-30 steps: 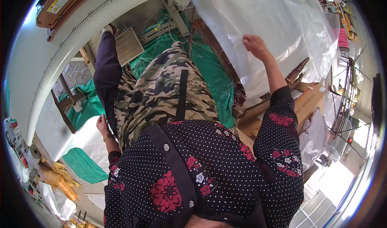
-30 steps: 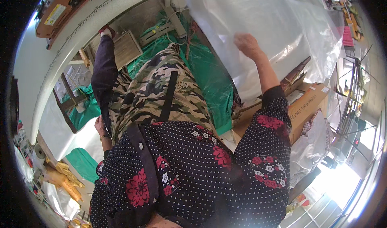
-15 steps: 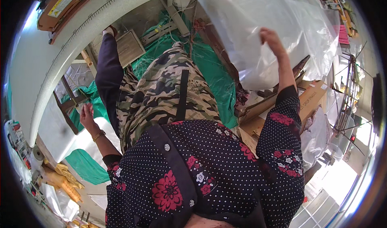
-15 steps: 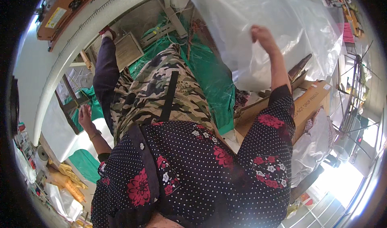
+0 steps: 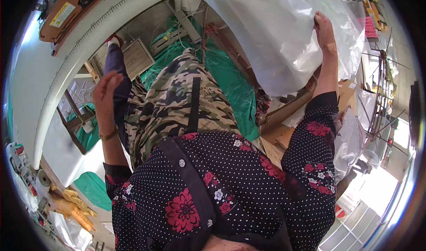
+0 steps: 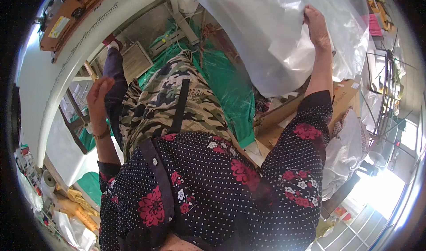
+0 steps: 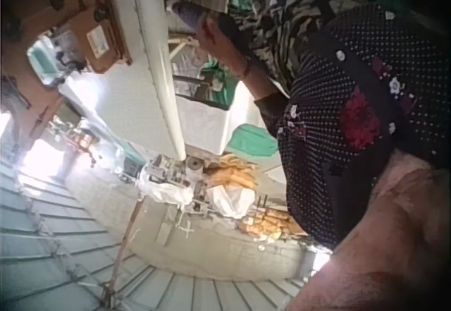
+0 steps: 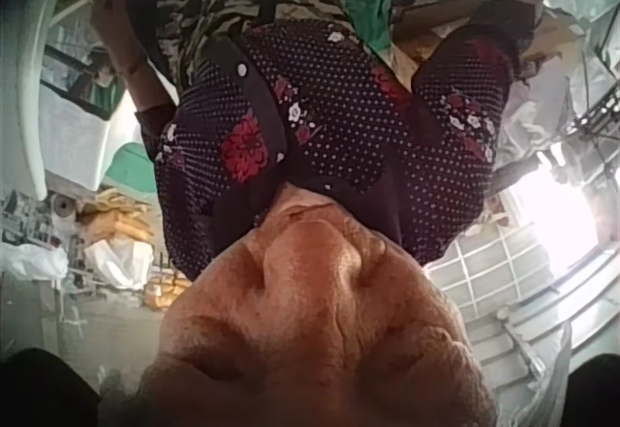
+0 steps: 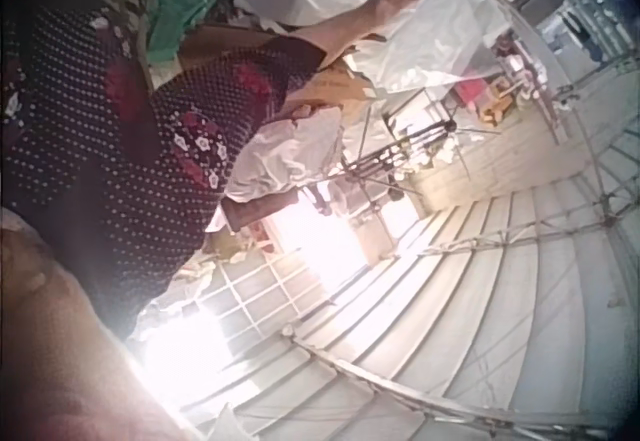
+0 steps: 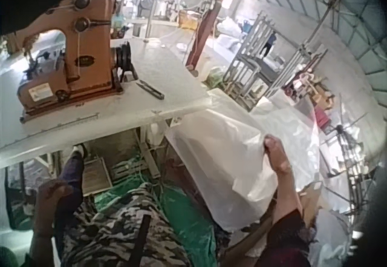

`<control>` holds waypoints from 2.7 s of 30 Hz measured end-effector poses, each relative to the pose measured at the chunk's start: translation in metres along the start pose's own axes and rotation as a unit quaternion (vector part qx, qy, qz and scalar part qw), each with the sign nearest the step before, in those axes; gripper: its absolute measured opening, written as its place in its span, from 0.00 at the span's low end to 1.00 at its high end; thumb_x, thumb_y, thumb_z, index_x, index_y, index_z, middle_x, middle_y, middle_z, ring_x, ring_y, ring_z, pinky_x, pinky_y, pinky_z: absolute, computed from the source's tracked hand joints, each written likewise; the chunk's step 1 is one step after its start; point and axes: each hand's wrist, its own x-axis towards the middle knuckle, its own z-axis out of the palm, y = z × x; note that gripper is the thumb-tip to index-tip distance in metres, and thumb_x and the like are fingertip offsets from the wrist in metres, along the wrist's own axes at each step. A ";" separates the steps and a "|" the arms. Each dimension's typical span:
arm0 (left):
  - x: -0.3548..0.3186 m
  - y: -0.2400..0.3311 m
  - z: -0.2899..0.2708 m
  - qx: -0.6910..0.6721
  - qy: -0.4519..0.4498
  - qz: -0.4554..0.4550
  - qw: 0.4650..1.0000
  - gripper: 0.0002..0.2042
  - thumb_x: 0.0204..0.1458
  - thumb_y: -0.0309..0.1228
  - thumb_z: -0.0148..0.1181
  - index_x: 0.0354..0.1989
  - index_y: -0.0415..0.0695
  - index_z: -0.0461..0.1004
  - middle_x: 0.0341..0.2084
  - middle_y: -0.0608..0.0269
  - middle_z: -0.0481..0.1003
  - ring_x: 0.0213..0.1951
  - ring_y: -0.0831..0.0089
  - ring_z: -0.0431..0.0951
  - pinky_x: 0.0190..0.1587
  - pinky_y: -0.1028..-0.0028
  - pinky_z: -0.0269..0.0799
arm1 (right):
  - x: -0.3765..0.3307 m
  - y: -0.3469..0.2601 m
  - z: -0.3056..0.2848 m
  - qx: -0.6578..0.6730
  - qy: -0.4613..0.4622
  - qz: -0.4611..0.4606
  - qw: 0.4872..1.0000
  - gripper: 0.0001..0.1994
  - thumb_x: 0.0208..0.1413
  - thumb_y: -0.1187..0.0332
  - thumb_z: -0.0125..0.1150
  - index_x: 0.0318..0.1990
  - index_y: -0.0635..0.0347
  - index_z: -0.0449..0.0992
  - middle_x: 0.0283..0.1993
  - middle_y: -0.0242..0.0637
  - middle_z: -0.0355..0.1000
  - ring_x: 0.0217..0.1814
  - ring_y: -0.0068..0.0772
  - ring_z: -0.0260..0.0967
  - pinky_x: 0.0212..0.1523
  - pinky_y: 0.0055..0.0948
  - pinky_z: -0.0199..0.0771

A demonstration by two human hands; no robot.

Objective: Using a heat-sealing machine to join and fold large plastic sheets before placing them into a box.

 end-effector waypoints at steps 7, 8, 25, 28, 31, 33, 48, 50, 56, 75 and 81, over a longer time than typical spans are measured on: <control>0.026 0.056 0.084 -0.092 -0.171 0.042 0.980 0.12 0.62 0.28 0.50 0.48 0.34 0.73 0.41 0.58 0.78 0.46 0.73 0.76 0.55 0.73 0.68 | -0.024 -0.067 0.041 -0.145 0.017 -0.062 0.987 0.11 0.60 0.66 0.48 0.33 0.64 0.74 0.23 0.26 0.65 0.28 0.18 0.61 0.35 0.20 0.62; 0.026 0.064 0.097 -0.083 -0.164 0.035 0.982 0.12 0.62 0.28 0.50 0.48 0.34 0.73 0.41 0.58 0.78 0.46 0.73 0.76 0.55 0.73 0.68 | -0.033 -0.078 0.054 -0.130 0.034 -0.070 0.988 0.12 0.60 0.66 0.49 0.33 0.65 0.74 0.23 0.27 0.64 0.27 0.19 0.62 0.35 0.20 0.63; -0.012 0.069 0.181 -0.244 -0.320 -0.062 0.914 0.15 0.56 0.29 0.60 0.50 0.37 0.73 0.34 0.70 0.77 0.36 0.85 0.73 0.40 0.83 0.69 | -0.161 -0.077 0.234 0.003 -0.149 0.037 0.988 0.12 0.62 0.69 0.43 0.33 0.65 0.72 0.23 0.29 0.69 0.28 0.19 0.66 0.35 0.20 0.67; -0.012 0.066 0.178 -0.293 -0.317 -0.080 0.899 0.15 0.56 0.28 0.60 0.50 0.38 0.73 0.33 0.69 0.77 0.34 0.85 0.74 0.38 0.83 0.69 | -0.163 -0.070 0.234 0.002 -0.149 0.041 0.988 0.12 0.62 0.69 0.43 0.34 0.65 0.73 0.23 0.30 0.69 0.28 0.19 0.66 0.35 0.20 0.67; -0.011 0.070 0.171 -0.254 -0.346 -0.063 0.901 0.14 0.56 0.27 0.59 0.49 0.37 0.73 0.32 0.69 0.77 0.33 0.86 0.74 0.37 0.83 0.70 | -0.165 -0.067 0.237 0.005 -0.162 0.038 0.986 0.12 0.62 0.69 0.43 0.36 0.66 0.74 0.24 0.30 0.69 0.28 0.19 0.66 0.35 0.20 0.67; -0.011 0.075 0.166 -0.265 -0.368 -0.068 0.889 0.13 0.56 0.27 0.59 0.49 0.37 0.73 0.31 0.69 0.77 0.32 0.86 0.74 0.35 0.82 0.72 | -0.166 -0.069 0.239 -0.008 -0.163 0.051 0.985 0.12 0.61 0.69 0.44 0.38 0.66 0.74 0.24 0.29 0.69 0.28 0.18 0.65 0.34 0.19 0.66; -0.010 0.080 0.159 -0.217 -0.351 -0.021 0.911 0.09 0.56 0.26 0.59 0.43 0.35 0.74 0.29 0.67 0.75 0.27 0.85 0.74 0.27 0.82 0.74 | -0.169 -0.077 0.245 -0.035 -0.190 0.093 0.977 0.13 0.54 0.69 0.43 0.35 0.67 0.74 0.23 0.36 0.71 0.29 0.25 0.68 0.36 0.26 0.68; -0.011 0.079 0.160 -0.198 -0.345 -0.012 0.918 0.09 0.55 0.25 0.59 0.42 0.34 0.74 0.28 0.68 0.76 0.27 0.85 0.74 0.27 0.82 0.74 | -0.169 -0.076 0.246 -0.042 -0.194 0.089 0.976 0.13 0.54 0.69 0.43 0.36 0.68 0.74 0.23 0.37 0.71 0.29 0.26 0.69 0.36 0.27 0.69; -0.011 0.074 0.163 -0.182 -0.346 0.004 0.920 0.07 0.55 0.27 0.60 0.36 0.35 0.75 0.22 0.68 0.75 0.24 0.85 0.74 0.25 0.84 0.70 | -0.174 -0.073 0.258 -0.073 -0.193 0.081 0.975 0.14 0.55 0.69 0.43 0.38 0.70 0.73 0.24 0.41 0.71 0.30 0.31 0.70 0.36 0.31 0.70; -0.016 0.065 0.162 -0.110 -0.336 0.007 0.936 0.09 0.53 0.28 0.59 0.24 0.37 0.71 0.17 0.74 0.69 0.21 0.88 0.65 0.21 0.81 0.60 | -0.167 -0.104 0.268 -0.140 -0.268 -0.010 0.953 0.18 0.53 0.58 0.61 0.32 0.69 0.72 0.28 0.49 0.72 0.31 0.45 0.72 0.35 0.37 0.70; -0.011 0.063 0.137 0.002 -0.251 0.140 0.958 0.06 0.50 0.23 0.56 0.23 0.37 0.68 0.16 0.68 0.67 0.22 0.85 0.64 0.23 0.78 0.61 | -0.163 -0.088 0.257 -0.191 -0.241 -0.039 0.951 0.11 0.55 0.64 0.54 0.30 0.65 0.69 0.26 0.52 0.68 0.28 0.52 0.68 0.31 0.42 0.66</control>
